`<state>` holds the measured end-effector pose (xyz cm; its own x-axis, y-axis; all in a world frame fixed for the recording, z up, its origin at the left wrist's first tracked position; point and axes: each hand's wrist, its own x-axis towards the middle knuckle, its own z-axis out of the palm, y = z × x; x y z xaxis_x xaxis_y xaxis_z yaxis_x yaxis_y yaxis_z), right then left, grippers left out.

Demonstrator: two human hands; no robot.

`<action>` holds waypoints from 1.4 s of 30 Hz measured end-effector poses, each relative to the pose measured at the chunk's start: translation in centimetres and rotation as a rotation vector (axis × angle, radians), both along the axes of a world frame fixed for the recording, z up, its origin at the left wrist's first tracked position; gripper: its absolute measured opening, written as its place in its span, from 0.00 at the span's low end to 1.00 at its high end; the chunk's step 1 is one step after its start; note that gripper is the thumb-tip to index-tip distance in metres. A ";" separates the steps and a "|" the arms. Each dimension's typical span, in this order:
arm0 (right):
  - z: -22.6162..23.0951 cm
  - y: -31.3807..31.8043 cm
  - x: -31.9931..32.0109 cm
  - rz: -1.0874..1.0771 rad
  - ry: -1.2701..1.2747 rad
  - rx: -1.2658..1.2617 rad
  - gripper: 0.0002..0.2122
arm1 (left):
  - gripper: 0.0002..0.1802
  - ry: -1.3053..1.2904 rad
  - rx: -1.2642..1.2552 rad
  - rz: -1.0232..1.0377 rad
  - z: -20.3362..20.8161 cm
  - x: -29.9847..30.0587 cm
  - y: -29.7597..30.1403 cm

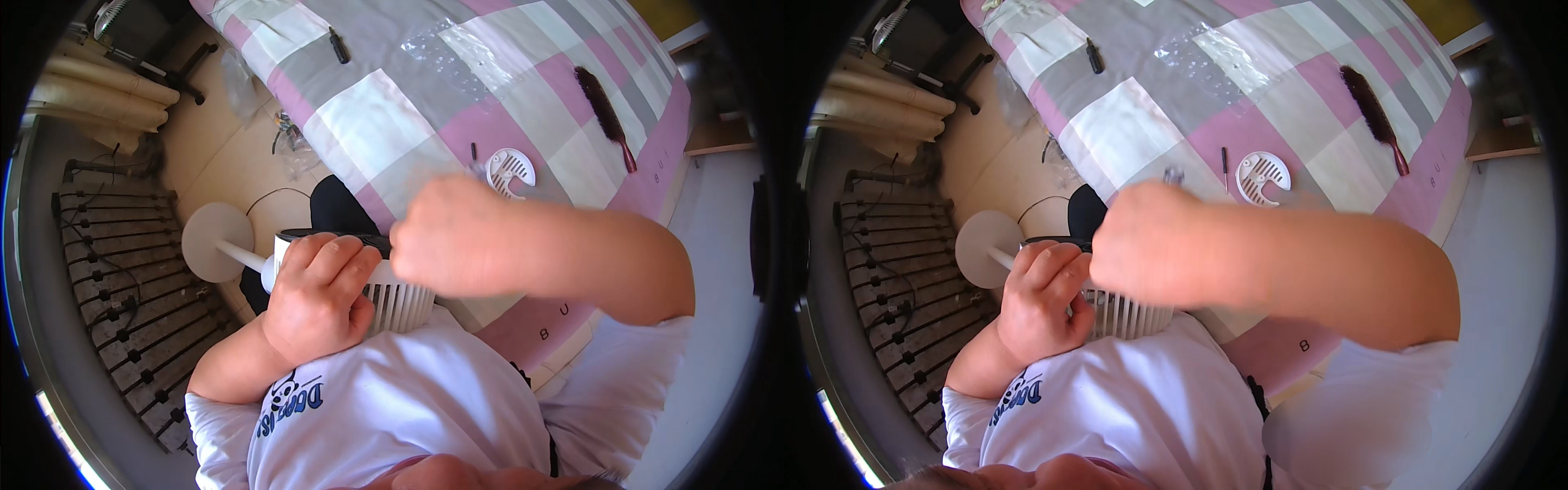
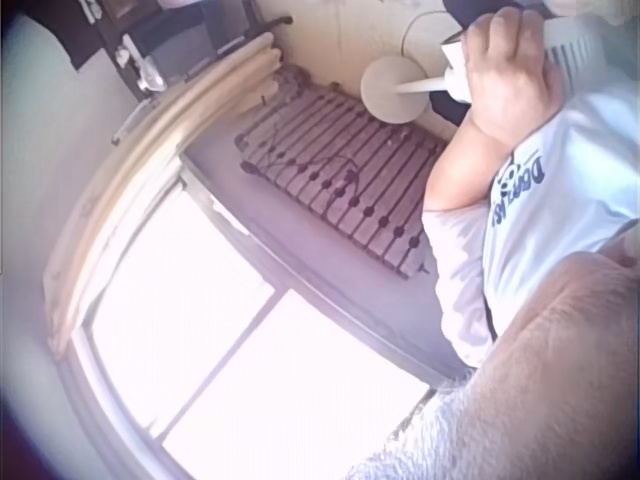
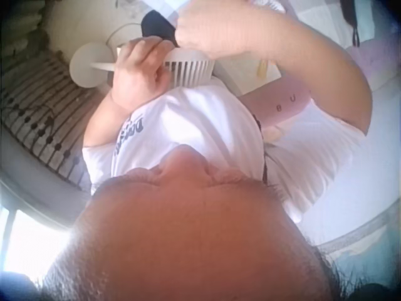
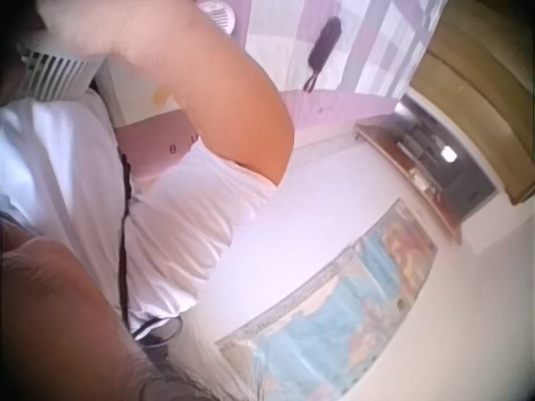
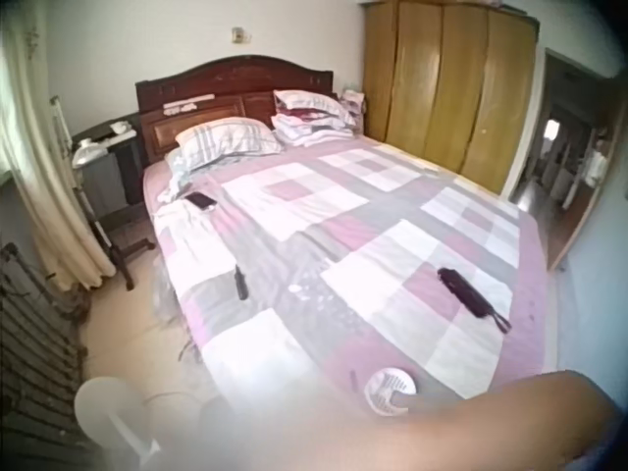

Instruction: The person disassembles a white pedestal fan by hand and with a screwdriver. They remove the front grille, unscrew and remove the fan blade, and then unscrew the central nut to detach the rear grille.

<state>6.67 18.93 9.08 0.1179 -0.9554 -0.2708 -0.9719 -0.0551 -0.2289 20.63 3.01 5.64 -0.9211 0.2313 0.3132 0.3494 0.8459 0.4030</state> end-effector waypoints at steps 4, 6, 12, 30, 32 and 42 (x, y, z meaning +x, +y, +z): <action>-0.1 1.5 2.9 -0.145 0.093 -0.154 0.04 | 0.25 0.005 0.007 0.003 -0.1 0.1 0.1; -0.7 2.2 3.7 -0.211 0.133 -0.312 0.05 | 0.26 0.017 0.019 -0.005 -0.3 0.2 0.1; -1.1 3.2 5.0 -0.290 0.292 -0.370 0.06 | 0.26 0.016 0.010 -0.009 -0.2 0.2 0.0; -3.9 4.8 7.6 -0.430 0.503 -0.662 0.05 | 0.23 0.138 0.008 -0.009 -1.4 1.2 0.3; -4.2 4.9 7.7 -0.452 0.503 -0.679 0.06 | 0.21 0.163 -0.017 -0.015 -1.3 1.2 0.3; -4.6 5.3 7.5 -0.415 0.460 -0.664 0.07 | 0.13 0.219 0.083 -0.022 -2.3 2.4 -0.1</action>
